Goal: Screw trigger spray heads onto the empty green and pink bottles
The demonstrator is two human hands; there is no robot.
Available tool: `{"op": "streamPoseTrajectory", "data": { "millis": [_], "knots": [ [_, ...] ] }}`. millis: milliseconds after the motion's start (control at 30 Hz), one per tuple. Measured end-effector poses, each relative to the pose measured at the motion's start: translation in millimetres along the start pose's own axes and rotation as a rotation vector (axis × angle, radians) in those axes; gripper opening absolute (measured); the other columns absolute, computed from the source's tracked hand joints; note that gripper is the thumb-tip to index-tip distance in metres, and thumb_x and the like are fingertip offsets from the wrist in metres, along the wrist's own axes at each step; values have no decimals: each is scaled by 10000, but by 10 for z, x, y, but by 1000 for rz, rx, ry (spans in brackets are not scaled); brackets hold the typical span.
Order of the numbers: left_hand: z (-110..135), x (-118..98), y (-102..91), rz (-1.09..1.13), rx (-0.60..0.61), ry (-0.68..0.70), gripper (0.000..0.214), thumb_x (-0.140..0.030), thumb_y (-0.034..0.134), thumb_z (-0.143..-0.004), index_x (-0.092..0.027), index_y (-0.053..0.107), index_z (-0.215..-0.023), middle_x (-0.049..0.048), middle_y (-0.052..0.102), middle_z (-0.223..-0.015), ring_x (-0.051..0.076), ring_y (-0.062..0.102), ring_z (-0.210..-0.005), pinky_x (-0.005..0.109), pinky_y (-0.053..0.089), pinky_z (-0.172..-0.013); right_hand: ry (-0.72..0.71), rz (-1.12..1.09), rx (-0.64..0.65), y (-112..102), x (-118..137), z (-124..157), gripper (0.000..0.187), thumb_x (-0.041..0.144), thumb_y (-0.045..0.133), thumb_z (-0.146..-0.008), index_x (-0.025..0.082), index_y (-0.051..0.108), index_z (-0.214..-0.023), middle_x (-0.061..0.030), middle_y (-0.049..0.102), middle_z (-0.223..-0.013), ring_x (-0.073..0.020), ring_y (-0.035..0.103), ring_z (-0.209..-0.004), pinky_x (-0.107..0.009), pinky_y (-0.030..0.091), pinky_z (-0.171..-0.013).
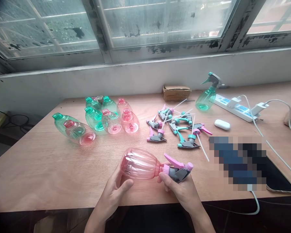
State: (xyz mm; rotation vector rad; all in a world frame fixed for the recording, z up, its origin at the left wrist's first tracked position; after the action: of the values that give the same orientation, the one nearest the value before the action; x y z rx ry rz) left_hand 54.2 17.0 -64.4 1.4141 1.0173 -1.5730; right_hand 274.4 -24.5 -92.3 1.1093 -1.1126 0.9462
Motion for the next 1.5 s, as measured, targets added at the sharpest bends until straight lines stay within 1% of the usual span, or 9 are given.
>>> {"op": "streamPoseTrajectory", "data": {
  "millis": [233, 467, 600, 767, 900, 1100, 1233, 1367, 1500],
  "knots": [
    [4, 33, -14, -72, -19, 24, 730, -402, 661, -1022, -497, 267, -1629, -63, 256, -1770, 251, 249, -1624, 461, 176, -1346, -33, -76, -34, -27, -5, -23, 322, 459, 833, -900, 209, 674, -1026, -27, 741, -690, -157, 546, -469, -288, 434, -489],
    [-11, -14, -4, -29, -16, 32, 724, -424, 667, -1011, -421, 309, -1640, -14, 327, -1748, 290, 248, -1623, 465, 207, -1337, -23, -21, -12, -10, 4, -11, 330, 435, 826, -913, 208, 691, -1111, -34, 762, -731, -154, 555, -502, -295, 481, -548],
    [-32, -8, -42, -119, -60, 83, 696, -397, 693, -999, -457, 365, -1609, -36, 303, -1756, 292, 223, -1630, 466, 175, -1343, -31, -92, -30, -31, -1, -16, 303, 432, 841, -905, 205, 691, -1039, -28, 755, -721, -142, 550, -482, -279, 456, -517],
    [-17, 18, -14, -86, -49, 55, 828, -383, 748, -963, -455, 276, -1640, -36, 299, -1758, 266, 233, -1628, 442, 175, -1346, -30, -90, -33, -20, -5, -11, 336, 433, 852, -899, 202, 690, -1083, -26, 752, -719, -140, 559, -487, -274, 464, -523],
    [-29, -6, -8, -30, -45, 35, 783, -409, 731, -971, -426, 315, -1634, -30, 331, -1746, 271, 242, -1625, 445, 201, -1341, -11, -44, -49, -29, -9, -3, 389, 446, 872, -876, 198, 712, -1130, 18, 677, -599, -165, 558, -512, -291, 490, -540],
    [-32, 22, -64, -104, -129, 66, 748, -399, 753, -956, -479, 374, -1596, -53, 396, -1715, 262, 330, -1593, 440, 217, -1335, 3, -36, -97, -79, -27, 5, 347, 458, 892, -850, 191, 756, -1025, 16, 653, -559, -180, 583, -510, -307, 489, -542],
    [4, 37, -48, -58, -122, 45, 836, -400, 787, -928, -444, 326, -1624, -23, 386, -1721, 262, 290, -1610, 443, 211, -1337, 17, 9, -107, -84, -42, 14, 383, 456, 908, -832, 186, 762, -1062, 24, 645, -574, -176, 589, -531, -302, 507, -563],
    [-19, 5, -40, -26, -91, 49, 739, -425, 723, -974, -390, 369, -1621, 12, 417, -1705, 279, 317, -1598, 454, 245, -1327, 20, -19, -105, -87, -52, 10, 378, 456, 915, -821, 181, 766, -1034, 15, 652, -577, -182, 599, -531, -301, 518, -552],
    [-59, -36, -48, -131, -98, 101, 694, -391, 726, -978, -430, 409, -1594, -19, 385, -1719, 267, 307, -1600, 442, 208, -1336, 9, -79, -113, -94, -39, 1, 359, 477, 921, -810, 184, 770, -950, 9, 653, -554, -163, 580, -500, -281, 480, -525]
  ]
}}
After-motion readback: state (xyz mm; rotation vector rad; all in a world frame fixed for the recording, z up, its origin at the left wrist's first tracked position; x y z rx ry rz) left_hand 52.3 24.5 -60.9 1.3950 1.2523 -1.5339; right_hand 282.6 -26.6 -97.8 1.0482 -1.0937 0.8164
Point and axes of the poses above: each hand's wrist, its own z-axis away from the middle knuckle, its own y-axis out of the palm, x = y × z, the point moved 7 cm from there along -z, towards the middle knuckle
